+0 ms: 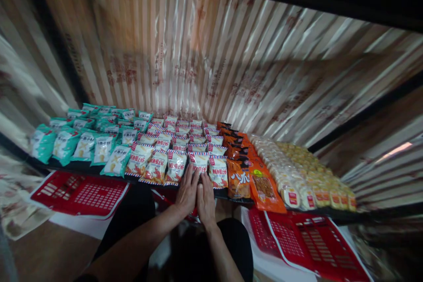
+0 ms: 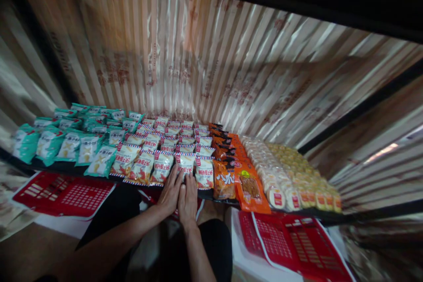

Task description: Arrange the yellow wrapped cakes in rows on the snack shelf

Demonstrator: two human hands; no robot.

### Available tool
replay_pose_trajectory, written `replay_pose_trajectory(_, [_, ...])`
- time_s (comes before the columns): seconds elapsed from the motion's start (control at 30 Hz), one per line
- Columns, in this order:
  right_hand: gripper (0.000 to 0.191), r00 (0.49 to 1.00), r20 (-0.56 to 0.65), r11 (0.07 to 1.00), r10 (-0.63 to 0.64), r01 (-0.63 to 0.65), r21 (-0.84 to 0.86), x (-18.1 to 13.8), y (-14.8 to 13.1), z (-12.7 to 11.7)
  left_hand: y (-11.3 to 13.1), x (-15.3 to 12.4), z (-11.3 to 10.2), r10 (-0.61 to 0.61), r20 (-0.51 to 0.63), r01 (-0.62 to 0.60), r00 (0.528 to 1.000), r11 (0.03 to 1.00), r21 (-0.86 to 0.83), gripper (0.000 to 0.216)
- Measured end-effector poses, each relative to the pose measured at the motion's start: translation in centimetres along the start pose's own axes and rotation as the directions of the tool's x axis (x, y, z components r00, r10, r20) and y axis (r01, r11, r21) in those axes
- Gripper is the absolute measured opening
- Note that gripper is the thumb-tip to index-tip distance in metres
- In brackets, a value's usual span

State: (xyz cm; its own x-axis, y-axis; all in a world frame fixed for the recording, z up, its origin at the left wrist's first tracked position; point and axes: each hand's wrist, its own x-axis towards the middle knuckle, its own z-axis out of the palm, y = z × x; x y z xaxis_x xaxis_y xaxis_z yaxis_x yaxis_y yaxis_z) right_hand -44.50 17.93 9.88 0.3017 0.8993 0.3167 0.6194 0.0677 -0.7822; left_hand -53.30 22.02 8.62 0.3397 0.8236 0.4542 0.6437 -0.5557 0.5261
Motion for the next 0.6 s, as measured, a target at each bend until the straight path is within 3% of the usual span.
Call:
replay_pose_trajectory(0.23, [0.05,0.985,-0.083,0.982,-0.15,0.138,-0.131,-0.4,0.5,-1.0,0.3,-0.3,0.3,0.081,-0.075,-0.073,0.994,0.991,0.108,0.06])
replay_pose_trajectory(0.4, [0.049,0.963,-0.233,0.976,-0.139,0.092,-0.2,-0.7,1.6,-2.1,1.4,0.1,-0.1,0.127,-0.129,-0.104,0.984,0.98,0.169,0.065])
replay_pose_trajectory(0.6, [0.05,0.966,-0.214,0.977,-0.147,0.108,-0.183,-0.3,3.1,-1.9,2.1,0.7,-0.1,0.106,-0.14,-0.081,0.984,0.981,0.174,0.063])
